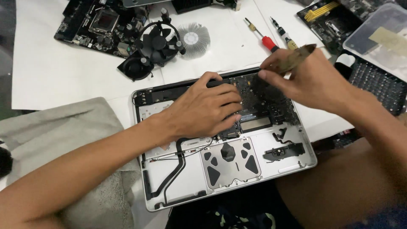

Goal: The person removes a cooling fan and heatsink from a disassembled laptop, then uses a brush to clean dust from the motherboard and chassis. The person also handles a ribbon cable and small screws during the process.

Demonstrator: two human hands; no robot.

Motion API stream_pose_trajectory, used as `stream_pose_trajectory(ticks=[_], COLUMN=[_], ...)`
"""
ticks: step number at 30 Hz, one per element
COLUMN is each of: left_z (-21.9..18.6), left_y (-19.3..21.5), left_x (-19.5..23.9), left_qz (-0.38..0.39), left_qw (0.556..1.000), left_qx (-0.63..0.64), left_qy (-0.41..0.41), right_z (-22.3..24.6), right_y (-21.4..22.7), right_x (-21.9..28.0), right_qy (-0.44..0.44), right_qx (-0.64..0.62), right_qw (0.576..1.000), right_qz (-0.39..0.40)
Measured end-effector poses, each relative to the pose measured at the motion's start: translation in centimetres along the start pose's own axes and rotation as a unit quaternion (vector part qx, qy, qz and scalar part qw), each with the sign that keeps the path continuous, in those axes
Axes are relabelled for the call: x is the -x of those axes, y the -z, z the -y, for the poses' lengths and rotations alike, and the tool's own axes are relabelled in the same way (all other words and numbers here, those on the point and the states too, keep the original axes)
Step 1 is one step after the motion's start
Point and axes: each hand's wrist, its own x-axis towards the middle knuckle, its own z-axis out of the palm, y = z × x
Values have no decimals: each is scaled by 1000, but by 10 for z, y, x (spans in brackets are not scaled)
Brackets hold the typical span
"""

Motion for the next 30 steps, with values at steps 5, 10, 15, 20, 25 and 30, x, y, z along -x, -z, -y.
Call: stream_pose_trajectory(ticks=[5, 10, 15, 20, 25, 30], left_z=[-15, -48, -80, -78, -77, -78], left_y=[22, 29, -8, -11, -14, -13], left_x=[-8, -13, 5, 8, 8, 10], left_qz=[93, 198, 41, 48, 66, 37], left_qw=[995, 977, 993, 992, 993, 992], left_qx=[-39, -10, -103, -119, -97, -115], left_qy=[13, 74, 33, 17, 19, 24], right_z=[9, 23, 31, 16, 33, 36], right_y=[-2, -9, -8, -4, -12, -13], right_x=[-9, -22, -37, -47, -46, -42], right_qy=[-20, -6, 16, -59, -18, 1], right_qx=[-43, -70, -67, 0, -22, -24], right_qw=[998, 997, 996, 997, 999, 999], right_qz=[38, 16, 56, 55, 38, 44])
